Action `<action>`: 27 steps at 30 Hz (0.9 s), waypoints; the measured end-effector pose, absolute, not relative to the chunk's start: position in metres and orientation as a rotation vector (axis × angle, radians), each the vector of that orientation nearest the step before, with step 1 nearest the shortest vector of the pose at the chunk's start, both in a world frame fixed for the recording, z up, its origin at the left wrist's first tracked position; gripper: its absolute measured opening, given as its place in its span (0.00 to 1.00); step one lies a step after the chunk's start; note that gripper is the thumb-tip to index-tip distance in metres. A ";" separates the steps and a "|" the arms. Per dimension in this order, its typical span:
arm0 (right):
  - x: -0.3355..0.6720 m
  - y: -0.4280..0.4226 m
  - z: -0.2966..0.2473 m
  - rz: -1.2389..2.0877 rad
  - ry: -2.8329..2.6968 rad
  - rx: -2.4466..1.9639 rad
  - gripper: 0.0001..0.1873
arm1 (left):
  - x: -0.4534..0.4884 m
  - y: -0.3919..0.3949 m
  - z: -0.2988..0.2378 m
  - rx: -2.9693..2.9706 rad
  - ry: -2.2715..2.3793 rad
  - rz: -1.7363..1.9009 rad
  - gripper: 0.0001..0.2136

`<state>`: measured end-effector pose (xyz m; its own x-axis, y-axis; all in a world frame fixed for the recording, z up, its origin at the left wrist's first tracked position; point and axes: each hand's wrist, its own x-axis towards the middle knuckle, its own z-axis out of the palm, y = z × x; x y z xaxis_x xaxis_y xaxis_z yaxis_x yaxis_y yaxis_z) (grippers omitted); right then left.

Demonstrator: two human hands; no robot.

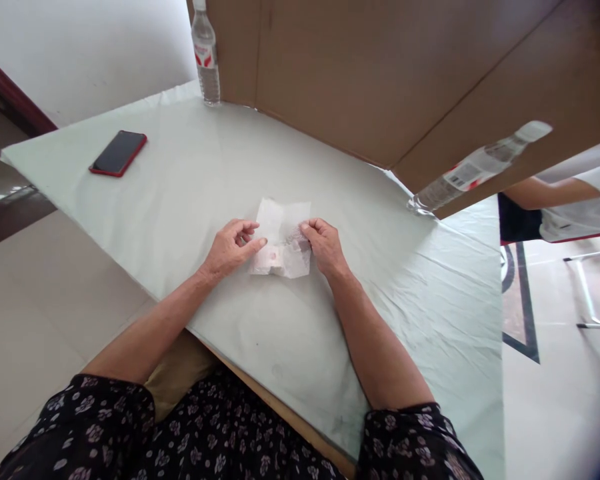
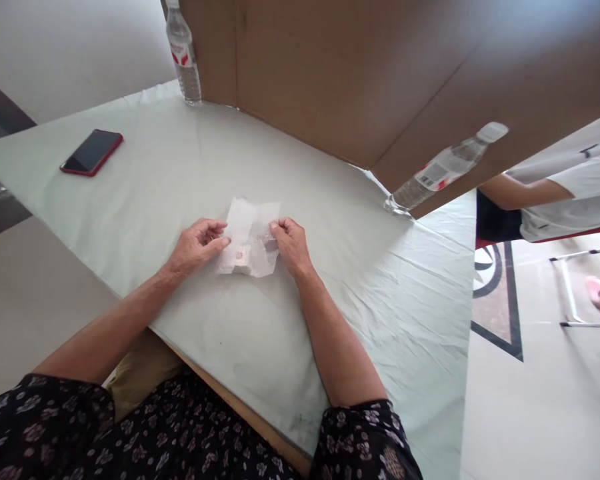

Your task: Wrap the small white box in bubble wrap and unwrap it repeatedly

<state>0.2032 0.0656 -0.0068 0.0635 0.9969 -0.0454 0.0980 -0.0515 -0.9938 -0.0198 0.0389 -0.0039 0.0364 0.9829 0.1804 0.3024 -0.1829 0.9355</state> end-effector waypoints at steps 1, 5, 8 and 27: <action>0.203 0.065 -0.007 1.157 -1.214 -1.341 0.11 | -0.018 0.038 -0.004 1.607 1.323 1.165 0.19; 0.201 0.062 -0.007 1.192 -1.214 -1.325 0.10 | -0.011 0.036 0.000 1.659 1.314 1.094 0.19; 0.202 0.061 -0.005 1.217 -1.205 -1.332 0.12 | -0.008 0.036 0.003 1.671 1.339 1.017 0.13; 0.211 0.067 -0.011 1.101 -0.978 -1.435 0.12 | -0.052 0.054 -0.012 1.779 1.929 1.058 0.03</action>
